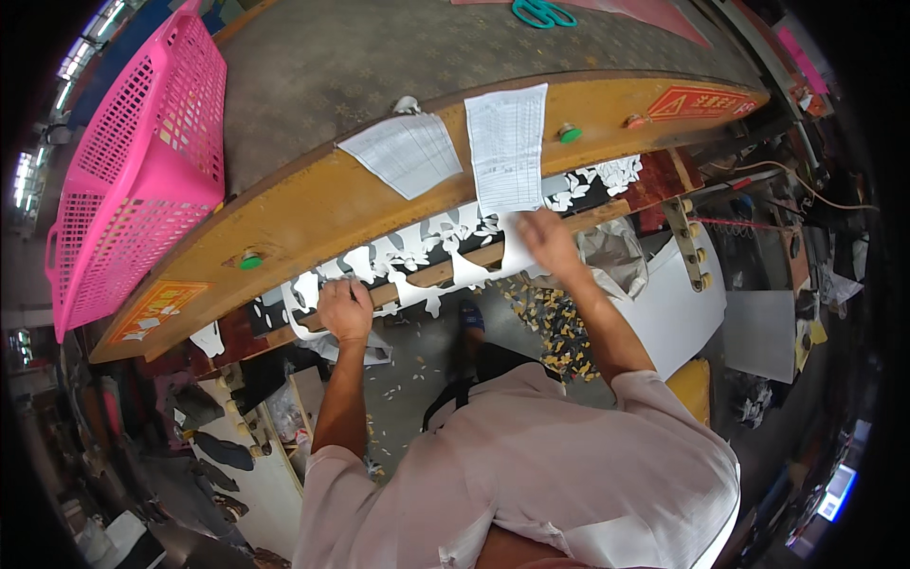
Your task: The person separates white die-cut shapes from a backing sheet by hand, peels them off, and stacks them into a pile. They also handle a brown cutout and place it aside before continuing to peel and stack the white pieces.
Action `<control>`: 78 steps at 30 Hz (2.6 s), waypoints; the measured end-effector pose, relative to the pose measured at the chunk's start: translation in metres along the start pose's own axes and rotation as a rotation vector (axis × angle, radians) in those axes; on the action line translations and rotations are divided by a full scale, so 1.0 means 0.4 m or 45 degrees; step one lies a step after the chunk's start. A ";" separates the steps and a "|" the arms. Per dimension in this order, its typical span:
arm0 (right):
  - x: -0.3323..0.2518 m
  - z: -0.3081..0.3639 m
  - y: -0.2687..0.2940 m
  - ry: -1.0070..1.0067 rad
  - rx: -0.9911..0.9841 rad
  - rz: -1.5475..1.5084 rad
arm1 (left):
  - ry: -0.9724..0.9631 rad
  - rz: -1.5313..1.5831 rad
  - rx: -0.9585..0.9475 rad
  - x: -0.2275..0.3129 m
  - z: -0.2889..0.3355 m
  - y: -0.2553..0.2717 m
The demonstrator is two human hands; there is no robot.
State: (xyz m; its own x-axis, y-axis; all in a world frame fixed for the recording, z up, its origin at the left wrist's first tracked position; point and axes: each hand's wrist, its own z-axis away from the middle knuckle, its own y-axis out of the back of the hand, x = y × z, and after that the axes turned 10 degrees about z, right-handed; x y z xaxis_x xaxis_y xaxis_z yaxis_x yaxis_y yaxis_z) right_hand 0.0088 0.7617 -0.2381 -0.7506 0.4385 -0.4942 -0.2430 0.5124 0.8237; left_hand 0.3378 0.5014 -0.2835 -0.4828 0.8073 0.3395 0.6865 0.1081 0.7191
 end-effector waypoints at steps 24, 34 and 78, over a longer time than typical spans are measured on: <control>-0.151 0.191 -0.088 0.348 -0.018 0.112 | 0.193 0.227 -0.167 0.065 0.118 0.100; -0.180 0.084 -0.041 0.089 -0.018 0.054 | 0.560 -0.275 -0.961 0.307 0.262 0.270; 0.336 0.364 0.205 -0.197 0.111 -0.076 | 1.026 -0.313 -0.049 0.158 0.619 0.488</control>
State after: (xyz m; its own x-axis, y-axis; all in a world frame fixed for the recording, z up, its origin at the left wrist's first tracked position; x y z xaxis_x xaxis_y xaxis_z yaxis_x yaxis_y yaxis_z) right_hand -0.0226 0.9700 -0.2773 -0.6314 0.5101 -0.5841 -0.2252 0.6002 0.7675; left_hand 0.5758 0.7172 -0.2717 -0.8664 0.1011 0.4890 0.4992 0.1946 0.8443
